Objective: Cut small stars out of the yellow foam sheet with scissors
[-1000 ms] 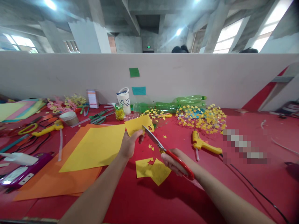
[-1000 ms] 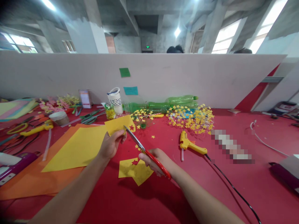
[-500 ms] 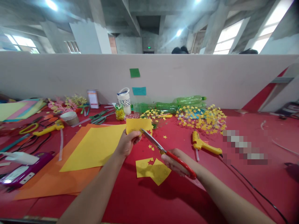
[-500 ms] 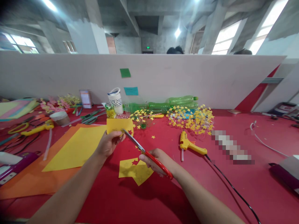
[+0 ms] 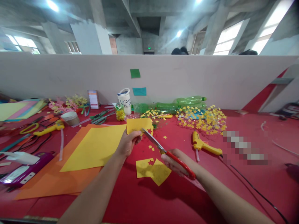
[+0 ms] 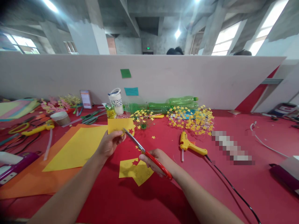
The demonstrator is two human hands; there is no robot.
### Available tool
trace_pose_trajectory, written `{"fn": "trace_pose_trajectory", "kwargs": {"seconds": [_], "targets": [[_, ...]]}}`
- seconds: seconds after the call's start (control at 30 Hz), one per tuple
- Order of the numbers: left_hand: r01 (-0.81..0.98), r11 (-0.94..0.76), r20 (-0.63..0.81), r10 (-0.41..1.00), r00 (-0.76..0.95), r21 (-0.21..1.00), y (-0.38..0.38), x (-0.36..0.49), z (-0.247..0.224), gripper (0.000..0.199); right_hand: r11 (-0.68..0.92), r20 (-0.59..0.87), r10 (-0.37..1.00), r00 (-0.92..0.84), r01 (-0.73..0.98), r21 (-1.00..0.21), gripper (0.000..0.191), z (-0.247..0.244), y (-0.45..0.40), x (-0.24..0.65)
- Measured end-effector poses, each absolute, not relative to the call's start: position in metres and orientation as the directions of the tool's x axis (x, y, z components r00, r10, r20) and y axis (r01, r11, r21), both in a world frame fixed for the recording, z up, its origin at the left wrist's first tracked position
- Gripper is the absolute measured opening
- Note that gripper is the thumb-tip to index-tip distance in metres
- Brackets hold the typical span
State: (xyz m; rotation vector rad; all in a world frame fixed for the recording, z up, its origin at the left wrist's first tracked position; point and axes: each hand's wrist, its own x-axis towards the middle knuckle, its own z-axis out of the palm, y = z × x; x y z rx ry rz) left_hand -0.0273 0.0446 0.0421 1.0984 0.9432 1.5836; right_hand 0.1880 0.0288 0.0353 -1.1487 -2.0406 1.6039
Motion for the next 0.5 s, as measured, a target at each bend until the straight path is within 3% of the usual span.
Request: {"fn": "trace_pose_trajectory", "kwargs": {"seconds": [0.5], "targets": [[-0.122,-0.367,0.343,0.922,-0.181,0.922,0.045,-0.005,0.032,0.018,-0.038,-0.227,0.774,-0.591,0.314,-0.949,0.047,0.024,0.022,0.176]]}}
